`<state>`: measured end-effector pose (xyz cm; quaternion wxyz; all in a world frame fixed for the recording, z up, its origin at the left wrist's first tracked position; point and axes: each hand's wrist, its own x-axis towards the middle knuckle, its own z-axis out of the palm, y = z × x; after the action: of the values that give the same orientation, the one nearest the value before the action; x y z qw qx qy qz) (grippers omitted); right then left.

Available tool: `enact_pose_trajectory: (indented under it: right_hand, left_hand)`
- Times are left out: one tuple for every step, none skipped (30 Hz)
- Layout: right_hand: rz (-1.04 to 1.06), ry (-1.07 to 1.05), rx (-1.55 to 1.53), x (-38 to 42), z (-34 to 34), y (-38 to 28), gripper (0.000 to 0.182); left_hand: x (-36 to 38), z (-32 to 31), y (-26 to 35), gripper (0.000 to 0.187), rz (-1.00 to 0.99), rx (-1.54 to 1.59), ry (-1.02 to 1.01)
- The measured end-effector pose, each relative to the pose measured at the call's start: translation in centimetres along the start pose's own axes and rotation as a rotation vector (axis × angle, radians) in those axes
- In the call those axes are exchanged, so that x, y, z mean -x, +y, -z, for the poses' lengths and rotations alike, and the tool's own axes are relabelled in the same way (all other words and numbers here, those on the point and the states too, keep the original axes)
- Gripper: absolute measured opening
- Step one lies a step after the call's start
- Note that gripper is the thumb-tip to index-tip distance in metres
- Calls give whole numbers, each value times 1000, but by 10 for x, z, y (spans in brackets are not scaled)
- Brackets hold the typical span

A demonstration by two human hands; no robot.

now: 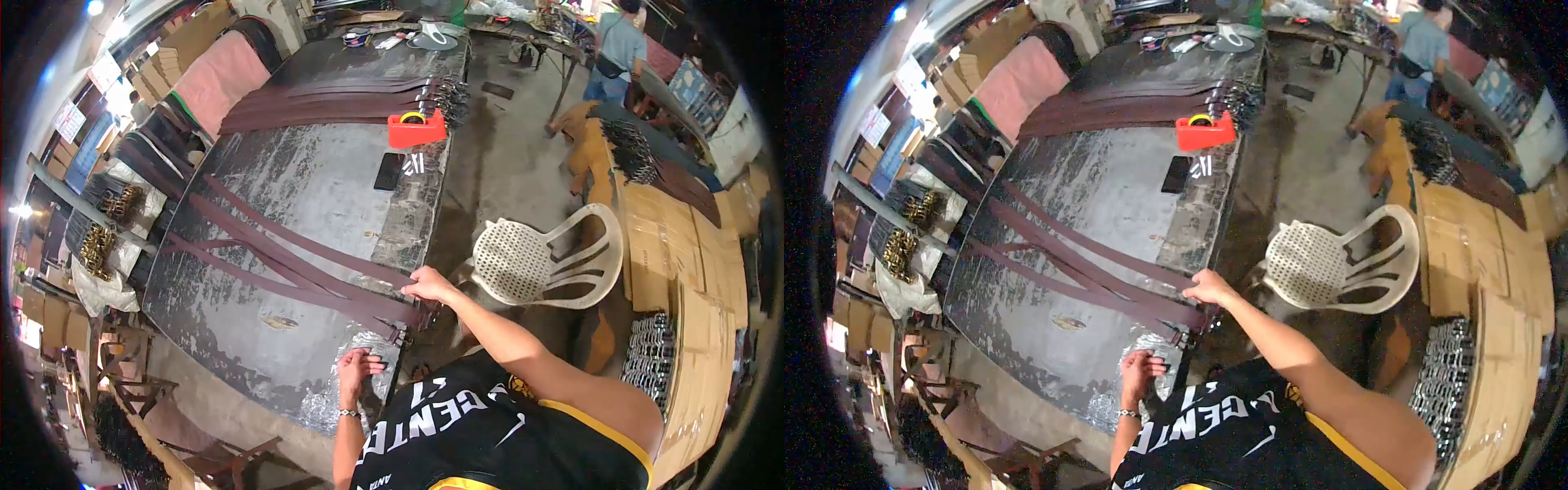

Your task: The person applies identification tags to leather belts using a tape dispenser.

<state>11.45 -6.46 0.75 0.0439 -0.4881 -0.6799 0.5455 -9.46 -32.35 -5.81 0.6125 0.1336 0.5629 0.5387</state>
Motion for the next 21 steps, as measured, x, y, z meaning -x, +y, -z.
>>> enact_pose_trajectory:
  right_hand:
    - [41,20,-48,-3,4,5,26]
    - [37,2,-63,-8,9,10,26]
    - [23,-33,-61,-6,16,10,23]
    - [8,-68,-58,0,29,4,20]
    - [-9,-137,-136,5,41,0,17]
    - [-13,-201,-190,2,49,4,18]
    - [-12,-226,-233,4,56,10,19]
    - [-9,-244,-278,4,64,15,19]
    - [-23,-258,-304,0,69,22,19]
    - [-41,-273,-324,-3,74,31,19]
    - [-69,-330,-376,-8,81,38,18]
    - [-103,-370,-459,-10,89,40,19]
    - [-135,-413,-538,-14,95,39,19]
    - [-167,-461,-616,-18,97,37,19]
    - [-163,-501,-616,-27,91,39,19]
    - [-153,-522,-660,-34,83,38,19]
    - [-143,-542,-700,-42,74,35,19]
    - [-130,-559,-740,-50,64,32,19]
    - [-102,-558,-800,-54,58,23,19]
    - [-135,-545,-839,-57,53,17,19]
    - [-131,-546,-830,-62,49,11,19]
  left_hand:
    - [4,-6,6,29,9,-39,44]
    - [5,-9,10,30,11,-28,64]
    - [5,-10,11,29,19,-33,86]
    - [5,-15,13,29,27,-37,108]
    - [5,-22,14,29,38,-55,193]
    - [6,-32,13,28,50,-89,297]
    - [6,-40,14,26,65,-135,399]
    - [0,-49,17,25,77,-186,494]
    - [0,-74,31,26,96,-287,562]
    - [-4,-92,39,27,63,-438,618]
    - [-8,-108,44,28,31,-583,673]
    - [-12,-126,49,29,-3,-724,727]
    - [-15,-147,60,33,-49,-760,706]
    - [-21,-167,70,34,-55,-716,642]
    - [-26,-186,79,34,-61,-671,582]
    - [-31,-205,86,35,-67,-624,524]
    - [-36,-231,93,36,-103,-535,477]
    - [-41,-253,94,38,-143,-446,428]
    - [-52,-256,85,38,-130,-408,337]
    - [-68,-244,69,42,16,-396,266]
    - [-77,-251,59,45,-118,-367,324]
